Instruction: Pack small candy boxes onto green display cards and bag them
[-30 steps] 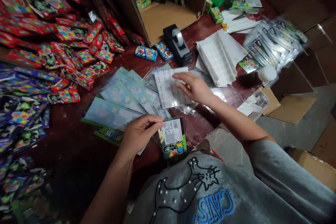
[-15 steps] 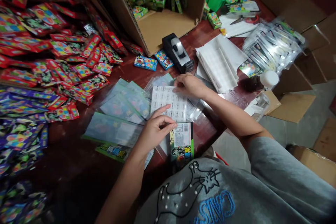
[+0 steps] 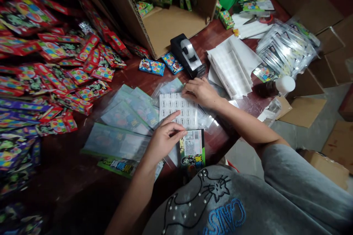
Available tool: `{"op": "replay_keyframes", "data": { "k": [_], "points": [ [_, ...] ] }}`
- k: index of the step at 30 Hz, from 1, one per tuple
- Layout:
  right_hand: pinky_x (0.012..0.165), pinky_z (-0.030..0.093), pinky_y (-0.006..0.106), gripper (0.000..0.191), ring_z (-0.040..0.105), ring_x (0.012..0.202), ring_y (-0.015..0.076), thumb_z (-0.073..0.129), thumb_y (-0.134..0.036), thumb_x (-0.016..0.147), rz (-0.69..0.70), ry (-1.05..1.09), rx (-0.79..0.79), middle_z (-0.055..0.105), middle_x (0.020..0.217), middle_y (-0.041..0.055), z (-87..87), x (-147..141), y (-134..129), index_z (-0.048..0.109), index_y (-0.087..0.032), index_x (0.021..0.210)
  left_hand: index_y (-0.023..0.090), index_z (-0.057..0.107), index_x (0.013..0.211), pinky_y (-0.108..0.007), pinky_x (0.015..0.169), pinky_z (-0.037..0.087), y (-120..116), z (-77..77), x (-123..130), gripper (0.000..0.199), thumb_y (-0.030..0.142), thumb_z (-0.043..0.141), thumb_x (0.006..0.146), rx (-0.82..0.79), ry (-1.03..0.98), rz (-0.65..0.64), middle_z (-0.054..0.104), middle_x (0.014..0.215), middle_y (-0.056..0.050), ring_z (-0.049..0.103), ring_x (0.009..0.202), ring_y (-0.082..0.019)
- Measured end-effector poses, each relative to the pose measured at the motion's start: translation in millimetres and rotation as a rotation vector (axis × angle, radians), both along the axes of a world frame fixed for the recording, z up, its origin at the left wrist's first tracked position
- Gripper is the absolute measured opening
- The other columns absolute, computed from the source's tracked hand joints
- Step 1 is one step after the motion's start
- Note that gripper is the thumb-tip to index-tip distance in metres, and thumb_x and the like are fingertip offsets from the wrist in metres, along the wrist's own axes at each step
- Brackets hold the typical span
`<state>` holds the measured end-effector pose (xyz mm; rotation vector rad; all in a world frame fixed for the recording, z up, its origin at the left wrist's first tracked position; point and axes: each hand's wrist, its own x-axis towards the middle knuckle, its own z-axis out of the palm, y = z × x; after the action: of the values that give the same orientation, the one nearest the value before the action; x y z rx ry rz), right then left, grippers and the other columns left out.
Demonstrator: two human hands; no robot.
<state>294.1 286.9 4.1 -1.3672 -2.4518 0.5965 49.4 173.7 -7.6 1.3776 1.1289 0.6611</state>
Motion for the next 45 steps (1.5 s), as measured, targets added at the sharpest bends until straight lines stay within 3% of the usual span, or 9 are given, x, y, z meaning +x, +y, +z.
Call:
{"op": "replay_keyframes", "data": {
  "k": [7,12,16,20,25,28,32,37,45],
  "points": [
    [0.107,0.043,0.042,0.033,0.061,0.115,0.0247,0.062,-0.049,0.109,0.309,0.355,-0.046,0.069,0.120,0.0102,8.4,8.6,6.1,0.075,-0.019,0.104,0.021,0.080,0.085,-0.038,0.082,0.070,0.6,-2.1,0.2,0.021,0.042,0.082,0.089,0.005,0.005,0.000,0.059,0.164,-0.015,0.080,0.104,-0.023],
    [0.108,0.043,0.045,0.028,0.059,0.118,0.0277,0.062,-0.037,0.109,0.131,0.259,0.014,0.071,0.129,0.0124,14.9,-8.1,18.3,0.069,-0.020,0.130,0.021,0.080,0.086,-0.040,0.085,0.070,0.6,-3.3,-0.6,0.022,0.042,0.082,0.091,0.023,0.014,-0.011,0.060,0.163,-0.015,0.080,0.106,-0.025],
    [0.099,0.042,0.042,0.054,0.060,0.111,0.0278,0.060,-0.018,0.104,0.028,0.081,-0.063,0.078,0.123,0.0074,11.4,-21.7,13.7,0.052,-0.021,0.157,0.021,0.080,0.086,-0.041,0.085,0.070,0.5,-4.5,-0.7,0.021,0.041,0.081,0.091,0.019,0.017,-0.021,0.059,0.164,-0.014,0.080,0.107,-0.025],
    [0.103,0.043,0.042,0.050,0.061,0.107,0.0244,0.059,-0.018,0.104,0.122,0.229,-0.083,0.078,0.107,0.0048,17.4,-21.0,-4.8,0.052,-0.018,0.153,0.021,0.080,0.086,-0.040,0.084,0.070,1.4,-5.9,0.4,0.022,0.043,0.082,0.090,0.006,0.015,-0.007,0.060,0.162,-0.013,0.077,0.114,-0.026],
    [0.094,0.052,0.035,0.056,0.066,0.098,0.0159,0.058,-0.027,0.108,0.315,0.641,-0.399,0.070,0.105,0.0040,58.9,-1.7,-34.8,0.037,-0.012,0.157,0.021,0.080,0.085,-0.036,0.084,0.068,1.5,-2.8,-0.7,0.025,0.046,0.084,0.086,0.026,0.030,0.007,0.074,0.135,-0.013,0.077,0.107,-0.023],
    [0.083,0.052,0.030,0.055,0.066,0.088,0.0128,0.062,-0.024,0.104,0.314,0.587,-0.619,0.068,0.099,0.0011,79.8,9.9,-51.0,0.038,-0.012,0.152,0.021,0.078,0.089,-0.034,0.084,0.066,-3.5,6.4,-1.5,0.025,0.045,0.084,0.085,-0.010,-0.013,-0.002,0.075,0.130,-0.012,0.077,0.106,-0.023],
    [0.076,0.051,0.027,0.055,0.063,0.079,0.0110,0.067,-0.019,0.098,0.284,0.485,-0.750,0.067,0.093,-0.0021,78.4,11.9,-72.8,0.041,-0.015,0.146,0.022,0.073,0.095,-0.029,0.073,0.063,-13.0,23.3,0.6,0.021,0.040,0.081,0.086,-0.083,-0.044,-0.035,0.079,0.091,-0.005,0.076,0.080,-0.018],
    [0.075,0.051,0.029,0.061,0.062,0.077,0.0134,0.068,-0.017,0.095,0.182,0.405,-0.624,0.068,0.093,-0.0011,64.8,5.4,-96.4,0.040,-0.015,0.149,0.023,0.073,0.096,-0.027,0.066,0.059,-21.3,38.5,5.9,0.019,0.038,0.078,0.086,-0.057,-0.002,-0.020,0.079,0.086,-0.004,0.074,0.075,-0.017],
    [0.101,0.042,0.049,0.055,0.064,0.109,0.0289,0.054,-0.027,0.113,0.088,0.197,-0.060,0.079,0.117,0.0090,63.2,3.2,-142.5,0.040,-0.024,0.166,0.022,0.068,0.087,-0.027,0.069,0.058,-30.9,51.6,6.0,0.018,0.037,0.079,0.084,-0.001,0.024,0.001,0.077,0.082,-0.002,0.072,0.074,-0.016]
  ]
}}
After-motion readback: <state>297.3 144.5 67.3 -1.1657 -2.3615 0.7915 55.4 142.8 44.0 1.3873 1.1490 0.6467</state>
